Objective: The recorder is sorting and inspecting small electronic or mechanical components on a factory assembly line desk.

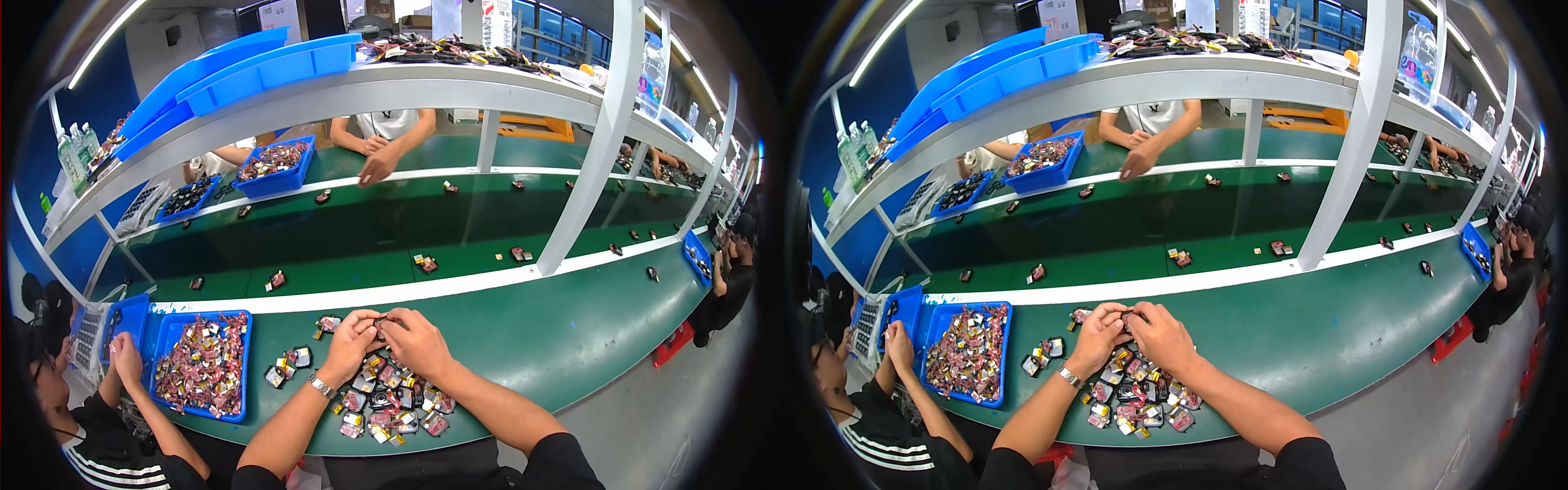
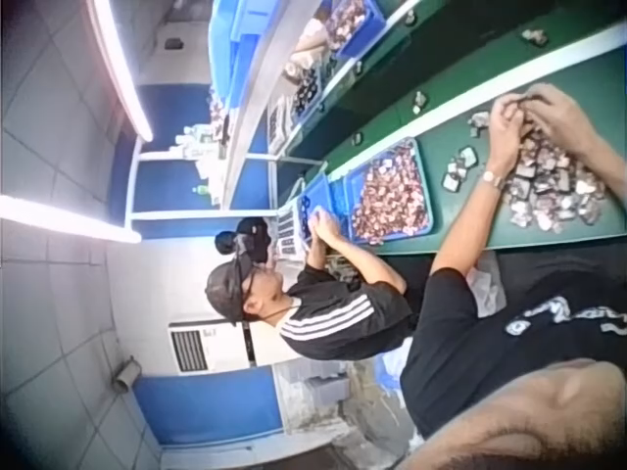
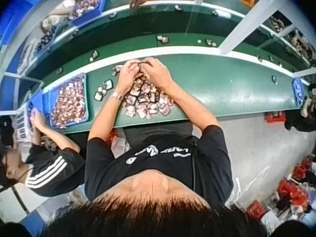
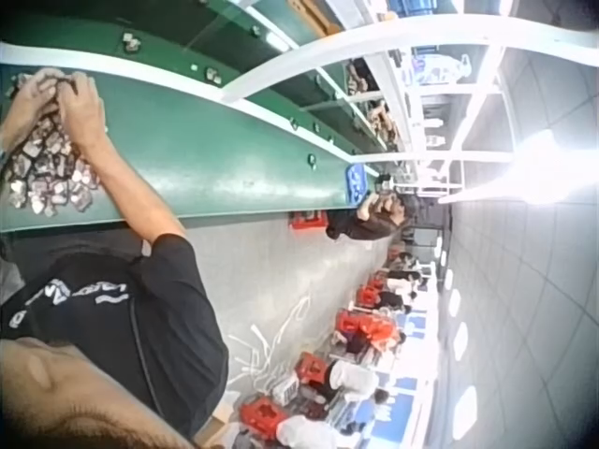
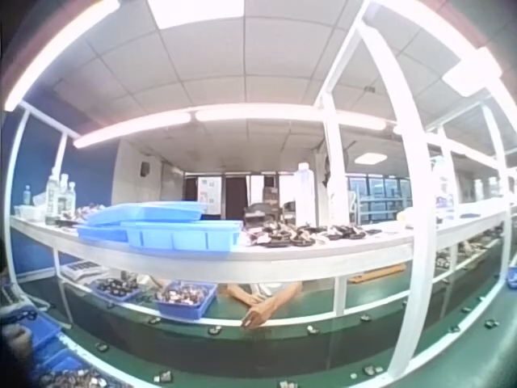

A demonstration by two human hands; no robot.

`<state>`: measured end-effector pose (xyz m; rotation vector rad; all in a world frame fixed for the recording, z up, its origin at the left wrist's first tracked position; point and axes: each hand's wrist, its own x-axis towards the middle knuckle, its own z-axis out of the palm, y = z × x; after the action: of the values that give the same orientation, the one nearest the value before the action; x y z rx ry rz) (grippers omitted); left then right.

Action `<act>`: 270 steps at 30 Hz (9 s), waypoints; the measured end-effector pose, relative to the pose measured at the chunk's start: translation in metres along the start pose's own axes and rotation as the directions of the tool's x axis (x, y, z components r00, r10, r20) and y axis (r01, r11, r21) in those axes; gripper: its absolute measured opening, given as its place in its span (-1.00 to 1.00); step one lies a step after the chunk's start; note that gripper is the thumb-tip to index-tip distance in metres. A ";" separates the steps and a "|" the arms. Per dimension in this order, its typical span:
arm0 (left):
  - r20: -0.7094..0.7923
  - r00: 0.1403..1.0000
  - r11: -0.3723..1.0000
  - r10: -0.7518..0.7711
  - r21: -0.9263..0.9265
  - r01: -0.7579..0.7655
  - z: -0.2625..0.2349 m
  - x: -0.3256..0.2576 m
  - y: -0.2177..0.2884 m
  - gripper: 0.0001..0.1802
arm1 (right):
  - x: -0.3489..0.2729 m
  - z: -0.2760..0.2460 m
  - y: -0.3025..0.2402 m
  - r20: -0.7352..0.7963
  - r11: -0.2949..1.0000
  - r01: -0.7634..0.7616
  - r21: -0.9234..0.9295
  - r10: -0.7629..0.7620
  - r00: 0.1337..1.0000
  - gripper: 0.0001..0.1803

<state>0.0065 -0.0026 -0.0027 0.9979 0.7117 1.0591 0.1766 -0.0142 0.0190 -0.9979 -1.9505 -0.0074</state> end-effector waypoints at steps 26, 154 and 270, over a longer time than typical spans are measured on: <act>-0.008 1.000 1.000 -0.018 -0.002 0.018 0.000 0.003 0.000 -0.74 | 0.000 0.000 0.002 0.028 0.985 0.112 -0.134 -0.109 0.994 -0.77; 0.198 0.980 0.998 -0.004 0.067 -0.009 -0.006 -0.003 0.015 -0.55 | 0.017 -0.019 0.018 0.205 0.961 -0.012 0.276 -0.047 0.978 -0.91; -0.002 0.997 0.994 0.078 0.074 -0.078 -0.009 0.001 -0.003 -0.71 | 0.003 0.000 0.013 0.208 0.890 -0.343 0.299 0.290 0.934 -0.77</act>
<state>-0.0001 0.0004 -0.0097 1.0945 0.7257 1.1100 0.1841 -0.0030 0.0163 -1.1015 -1.8243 0.5857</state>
